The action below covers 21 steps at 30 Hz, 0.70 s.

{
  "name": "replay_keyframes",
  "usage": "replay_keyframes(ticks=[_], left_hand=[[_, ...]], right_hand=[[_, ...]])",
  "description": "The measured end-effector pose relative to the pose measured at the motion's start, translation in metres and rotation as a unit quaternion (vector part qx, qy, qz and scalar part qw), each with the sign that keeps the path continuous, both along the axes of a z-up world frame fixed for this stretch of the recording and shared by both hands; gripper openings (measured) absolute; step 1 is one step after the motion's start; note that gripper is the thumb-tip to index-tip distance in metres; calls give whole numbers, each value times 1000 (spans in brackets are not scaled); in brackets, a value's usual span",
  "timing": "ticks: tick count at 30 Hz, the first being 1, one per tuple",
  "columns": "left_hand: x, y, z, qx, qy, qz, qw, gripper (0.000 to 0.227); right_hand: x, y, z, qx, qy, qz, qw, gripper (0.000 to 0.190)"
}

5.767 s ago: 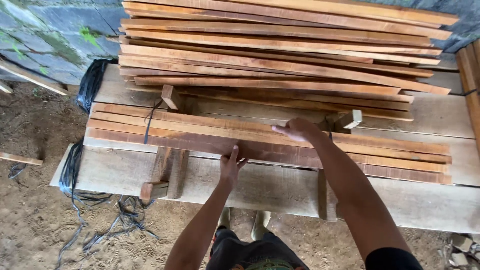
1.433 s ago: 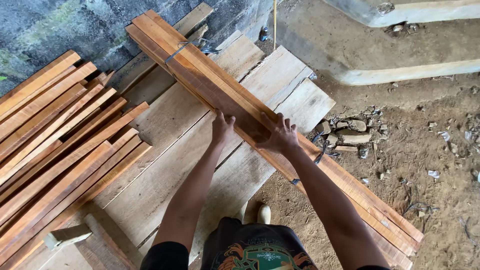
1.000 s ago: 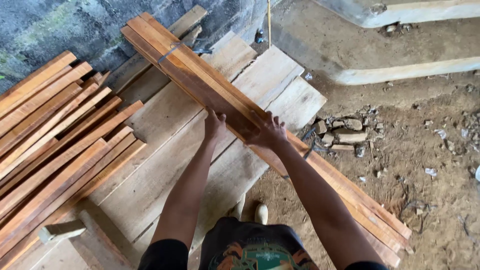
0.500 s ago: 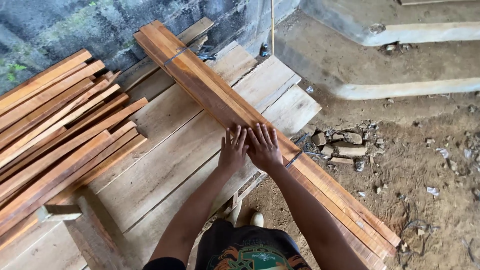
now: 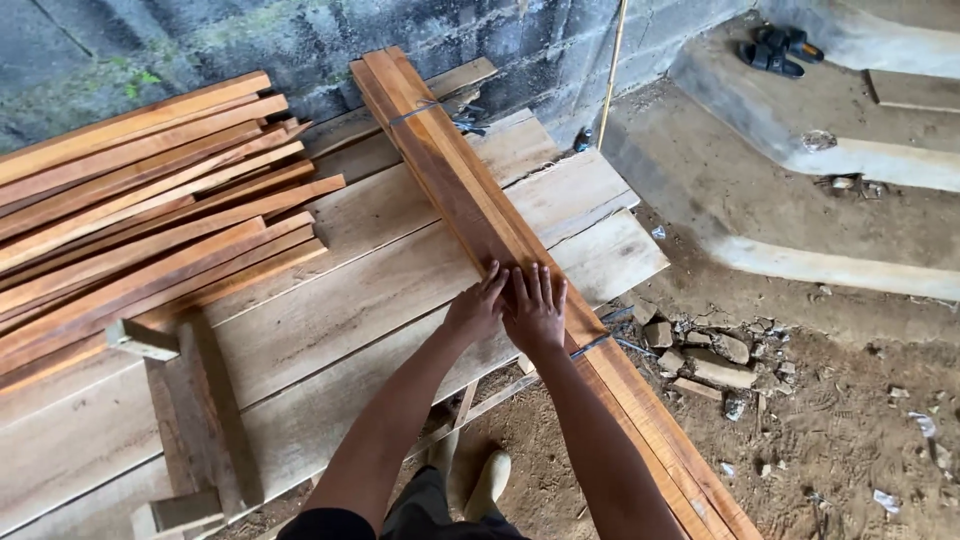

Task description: The recorder is bundling thin wood strips together using ties on a workbench.

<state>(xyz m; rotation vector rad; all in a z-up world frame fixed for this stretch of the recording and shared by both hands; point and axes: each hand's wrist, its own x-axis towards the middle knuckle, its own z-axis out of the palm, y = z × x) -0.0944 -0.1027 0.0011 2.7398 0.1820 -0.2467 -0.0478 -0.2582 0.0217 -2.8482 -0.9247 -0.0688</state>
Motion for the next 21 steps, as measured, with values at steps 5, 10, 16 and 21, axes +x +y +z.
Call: replay_keyframes(ticks=[5, 10, 16, 21], left_hand=[[-21, 27, -8, 51, 2, -32, 998, 52], [-92, 76, 31, 12, -1, 47, 999, 54], [-218, 124, 98, -34, -26, 148, 988, 55], [-335, 172, 135, -60, -57, 213, 974, 53]], right_hand=[[-4, 7, 22, 18, 109, -36, 993, 76], [-31, 31, 22, 58, 153, -5, 986, 74], [-124, 95, 62, 131, 165, 70, 975, 70], [-223, 168, 95, 188, 125, 148, 963, 69]])
